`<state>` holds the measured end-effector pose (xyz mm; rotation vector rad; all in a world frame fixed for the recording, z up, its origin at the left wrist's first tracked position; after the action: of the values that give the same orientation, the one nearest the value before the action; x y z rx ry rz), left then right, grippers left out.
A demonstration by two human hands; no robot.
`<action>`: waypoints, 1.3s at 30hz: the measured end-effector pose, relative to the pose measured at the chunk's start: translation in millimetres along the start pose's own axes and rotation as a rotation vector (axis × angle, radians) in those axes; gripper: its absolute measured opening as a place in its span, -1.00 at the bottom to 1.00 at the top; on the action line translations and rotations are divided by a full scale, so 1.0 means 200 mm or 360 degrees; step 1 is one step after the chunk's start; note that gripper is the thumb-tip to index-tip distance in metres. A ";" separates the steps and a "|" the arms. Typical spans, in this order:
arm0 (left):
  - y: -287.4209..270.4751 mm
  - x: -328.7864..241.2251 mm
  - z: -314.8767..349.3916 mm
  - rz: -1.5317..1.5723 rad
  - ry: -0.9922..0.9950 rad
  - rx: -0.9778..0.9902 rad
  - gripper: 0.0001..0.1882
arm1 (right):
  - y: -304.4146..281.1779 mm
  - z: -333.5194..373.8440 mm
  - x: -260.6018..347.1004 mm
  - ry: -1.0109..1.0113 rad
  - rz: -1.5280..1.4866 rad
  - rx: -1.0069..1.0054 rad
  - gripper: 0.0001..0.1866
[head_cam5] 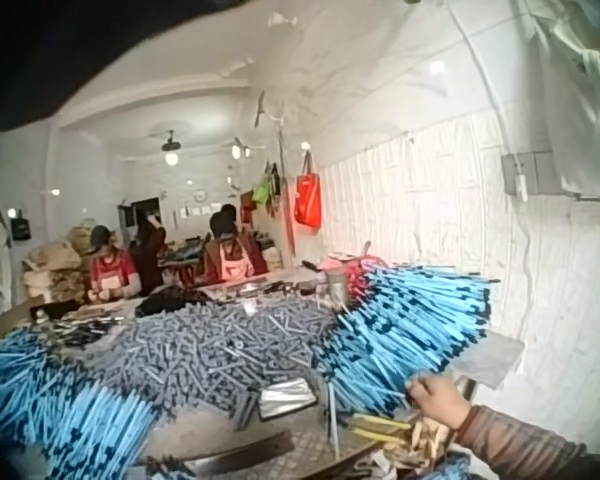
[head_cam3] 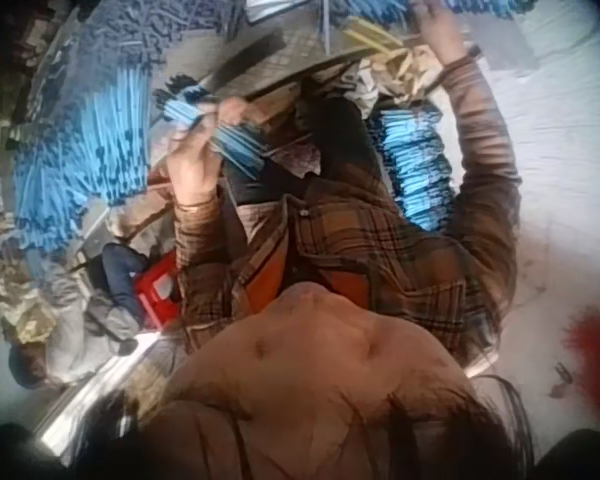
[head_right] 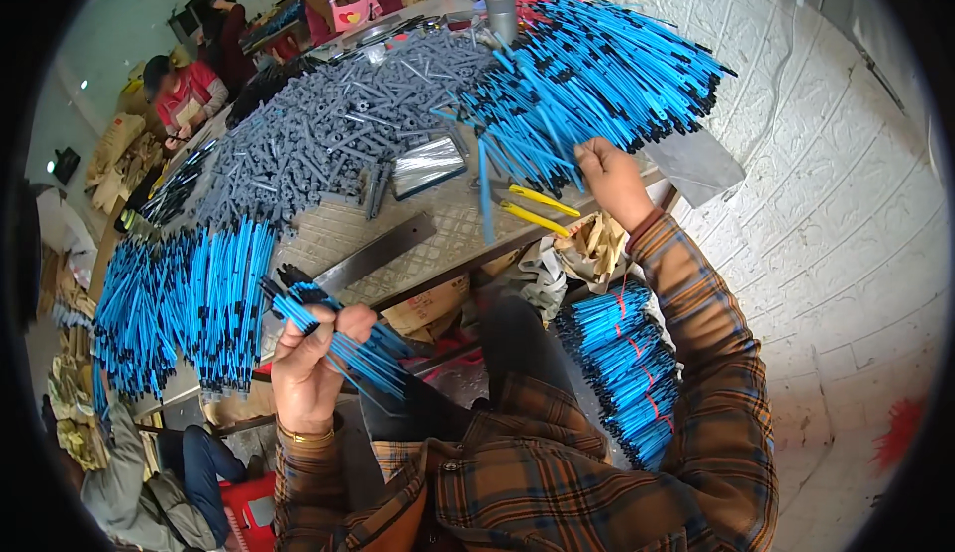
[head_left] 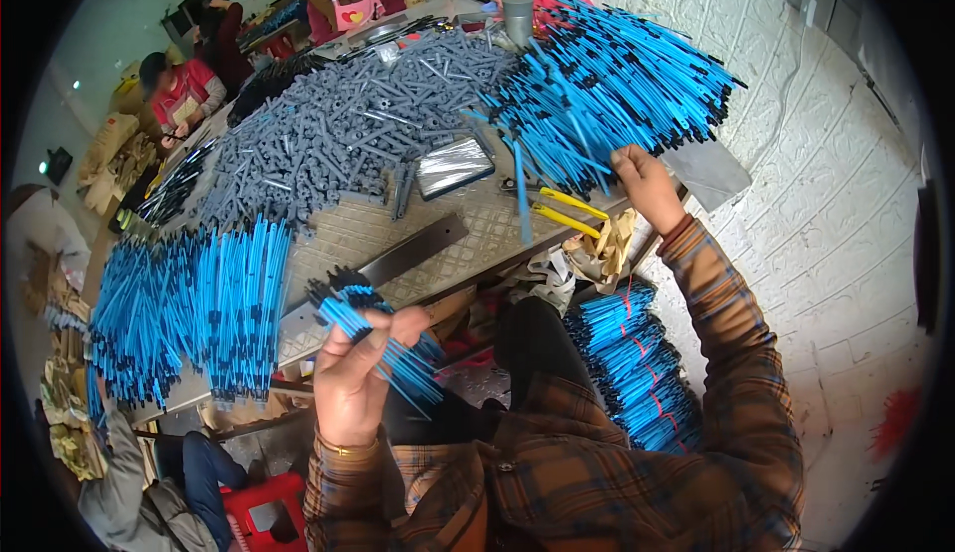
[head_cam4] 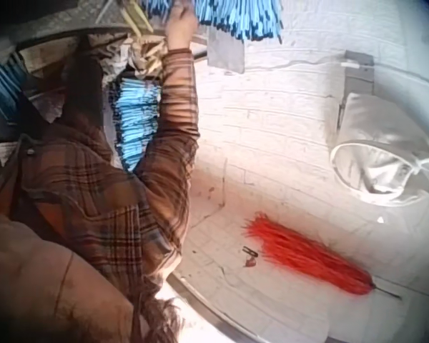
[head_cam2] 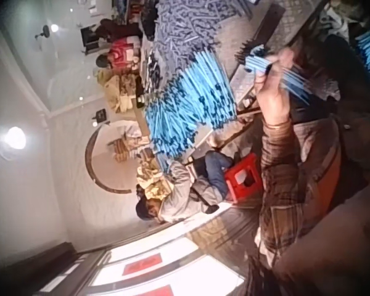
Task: The person cuts wire on a central hub using pliers, threads wire through umbrella ribs to gather them, and fits the ribs into the hub.
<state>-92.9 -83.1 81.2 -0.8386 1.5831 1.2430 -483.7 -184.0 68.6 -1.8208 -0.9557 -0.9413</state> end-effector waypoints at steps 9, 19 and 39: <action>-0.02 0.02 -0.03 0.0089 -0.0017 -0.0148 -0.74 | 0.06 -0.20 -0.11 0.0534 -0.0705 -0.0054 -0.74; -0.03 0.05 -0.03 0.0151 -0.0081 -0.0182 -0.74 | 0.22 -0.13 -0.27 0.1072 -0.1719 0.0040 -0.75; 0.00 0.09 -0.03 0.0129 -0.0077 -0.0191 -0.73 | 0.44 -0.24 0.26 -0.0643 0.1524 0.0329 -0.87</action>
<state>-99.7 -87.7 63.9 -0.8201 1.5285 1.4174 -396.0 -245.6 101.8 -1.9838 -0.2769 0.1136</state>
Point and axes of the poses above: each hand's wrist, its own z-axis away from the middle knuckle, its own y-axis out of the palm, x = y × z, the point moved 9 cm from there along -z, towards the middle knuckle, and after that the axes turned 11 degrees about -z, right-handed, at the moved point
